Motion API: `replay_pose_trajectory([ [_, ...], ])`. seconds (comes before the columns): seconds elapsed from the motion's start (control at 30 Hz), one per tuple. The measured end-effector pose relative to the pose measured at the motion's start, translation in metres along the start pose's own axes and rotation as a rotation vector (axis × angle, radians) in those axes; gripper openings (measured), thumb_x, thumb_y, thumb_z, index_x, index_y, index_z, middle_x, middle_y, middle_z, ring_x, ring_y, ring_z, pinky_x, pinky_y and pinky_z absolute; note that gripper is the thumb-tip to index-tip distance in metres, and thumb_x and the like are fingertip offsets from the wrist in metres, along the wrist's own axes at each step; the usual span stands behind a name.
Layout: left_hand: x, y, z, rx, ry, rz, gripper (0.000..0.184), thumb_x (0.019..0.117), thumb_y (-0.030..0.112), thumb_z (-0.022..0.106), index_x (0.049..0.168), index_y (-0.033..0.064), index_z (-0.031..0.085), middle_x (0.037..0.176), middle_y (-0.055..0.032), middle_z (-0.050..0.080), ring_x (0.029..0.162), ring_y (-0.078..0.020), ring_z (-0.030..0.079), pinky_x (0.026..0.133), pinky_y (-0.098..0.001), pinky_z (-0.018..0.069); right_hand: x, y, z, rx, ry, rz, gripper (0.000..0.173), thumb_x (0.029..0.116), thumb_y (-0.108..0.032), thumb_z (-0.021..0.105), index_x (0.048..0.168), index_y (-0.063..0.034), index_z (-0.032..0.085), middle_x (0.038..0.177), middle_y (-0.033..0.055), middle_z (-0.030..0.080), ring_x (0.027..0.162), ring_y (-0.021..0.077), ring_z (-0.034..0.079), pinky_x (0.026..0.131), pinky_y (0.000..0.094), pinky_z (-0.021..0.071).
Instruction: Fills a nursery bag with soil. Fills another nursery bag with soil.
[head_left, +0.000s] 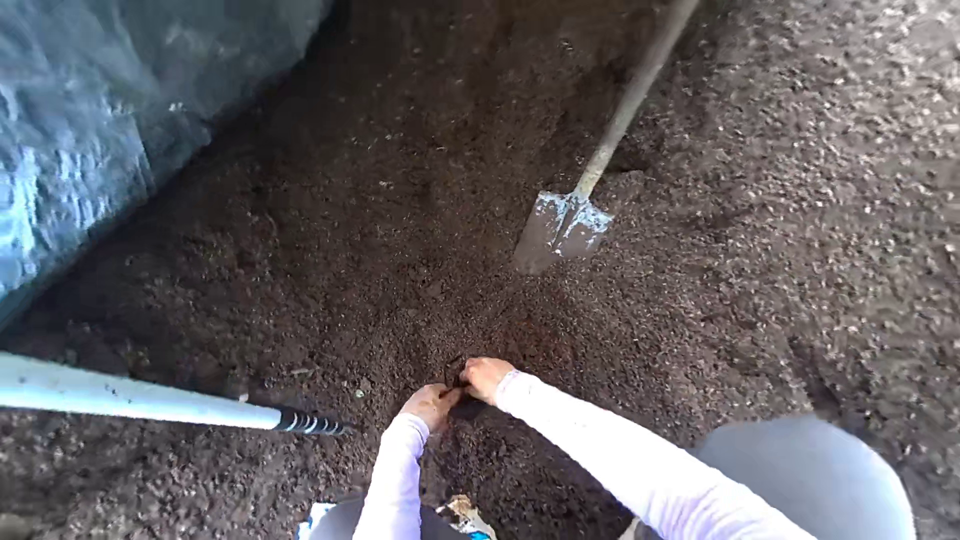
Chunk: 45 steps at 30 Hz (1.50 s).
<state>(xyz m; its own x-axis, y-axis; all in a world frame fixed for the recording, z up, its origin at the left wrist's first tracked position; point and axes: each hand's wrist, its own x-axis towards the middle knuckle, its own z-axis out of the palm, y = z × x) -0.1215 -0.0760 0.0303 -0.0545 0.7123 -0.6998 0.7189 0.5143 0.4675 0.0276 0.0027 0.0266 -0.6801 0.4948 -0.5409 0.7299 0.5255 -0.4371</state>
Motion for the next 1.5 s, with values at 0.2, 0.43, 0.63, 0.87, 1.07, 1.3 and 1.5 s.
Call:
replay_pose_trajectory([
  [0.2, 0.031, -0.013, 0.01, -0.478, 0.058, -0.253, 0.08, 0.1027, 0.057, 0.054, 0.162, 0.0141, 0.022, 0.123, -0.0268, 0.065, 0.103, -0.0372, 0.069, 0.089, -0.0519, 0.0561, 0.015, 0.047, 0.008, 0.448, 0.022, 0.333, 0.093, 0.0886, -0.056, 0.075, 0.153, 0.001, 0.04, 0.152, 0.028, 0.046, 0.14, 0.0405, 0.048, 0.114, 0.058, 0.0389],
  [0.43, 0.044, 0.002, 0.013, -0.38, -0.03, -0.251, 0.069, 0.1078, 0.041, 0.053, 0.163, 0.0174, 0.018, 0.125, -0.0221, 0.062, 0.091, -0.0257, 0.064, 0.078, -0.04, 0.0533, 0.002, 0.018, -0.018, 0.292, -0.225, 0.338, 0.066, 0.1013, -0.046, 0.062, 0.132, 0.0121, 0.056, 0.139, 0.03, 0.056, 0.129, 0.0382, 0.057, 0.107, 0.0547, 0.0447],
  [0.63, 0.05, 0.008, 0.017, -0.296, 0.091, -0.235, 0.072, 0.1071, 0.023, 0.057, 0.164, 0.0133, 0.014, 0.142, -0.0275, 0.052, 0.103, -0.0333, 0.066, 0.086, -0.0453, 0.0553, 0.001, -0.007, -0.019, 0.196, -0.152, 0.383, 0.044, 0.104, -0.023, 0.059, 0.136, 0.0075, 0.057, 0.148, 0.0252, 0.052, 0.14, 0.0392, 0.049, 0.11, 0.0581, 0.0424],
  [0.87, 0.04, -0.008, 0.022, -0.423, 0.142, -0.169, 0.071, 0.1065, 0.039, 0.055, 0.163, 0.0086, 0.024, 0.161, -0.0273, 0.034, 0.147, -0.0436, 0.038, 0.114, -0.0626, 0.037, 0.012, 0.034, -0.014, 0.369, -0.142, 0.227, 0.074, 0.0972, -0.045, 0.069, 0.14, 0.0118, 0.051, 0.145, 0.0322, 0.051, 0.139, 0.043, 0.048, 0.112, 0.0623, 0.0368],
  [1.07, 0.066, 0.008, 0.036, -0.519, 0.396, 0.042, 0.047, 0.1079, 0.024, 0.055, 0.15, 0.0032, 0.049, 0.152, -0.0221, 0.051, 0.143, -0.0327, 0.048, 0.119, -0.0507, 0.0356, 0.02, 0.06, -0.029, 0.689, -0.09, 0.047, 0.043, 0.1095, -0.026, 0.048, 0.15, -0.0106, 0.05, 0.14, 0.0228, 0.057, 0.12, 0.0365, 0.06, 0.098, 0.056, 0.0477],
  [1.3, 0.07, 0.025, 0.024, -0.097, 0.39, 0.054, 0.036, 0.099, -0.002, 0.056, 0.132, 0.0067, 0.068, 0.136, -0.0156, 0.066, 0.132, -0.0287, 0.059, 0.114, -0.0495, 0.0418, 0.064, 0.146, -0.026, 0.399, 0.112, 0.151, 0.054, 0.1054, -0.025, 0.054, 0.157, -0.0107, 0.043, 0.161, 0.0221, 0.037, 0.151, 0.0441, 0.029, 0.12, 0.0658, 0.0246],
  [1.5, 0.079, 0.019, 0.024, -0.038, 0.286, 0.294, 0.04, 0.092, 0.005, 0.049, 0.128, 0.0007, 0.066, 0.135, -0.0156, 0.064, 0.132, -0.0252, 0.056, 0.115, -0.0436, 0.0408, 0.098, 0.185, 0.04, 0.323, 0.059, 0.095, 0.067, 0.088, -0.036, 0.081, 0.149, -0.0218, 0.055, 0.167, 0.0146, 0.028, 0.152, 0.0522, 0.019, 0.106, 0.0814, 0.0271],
])
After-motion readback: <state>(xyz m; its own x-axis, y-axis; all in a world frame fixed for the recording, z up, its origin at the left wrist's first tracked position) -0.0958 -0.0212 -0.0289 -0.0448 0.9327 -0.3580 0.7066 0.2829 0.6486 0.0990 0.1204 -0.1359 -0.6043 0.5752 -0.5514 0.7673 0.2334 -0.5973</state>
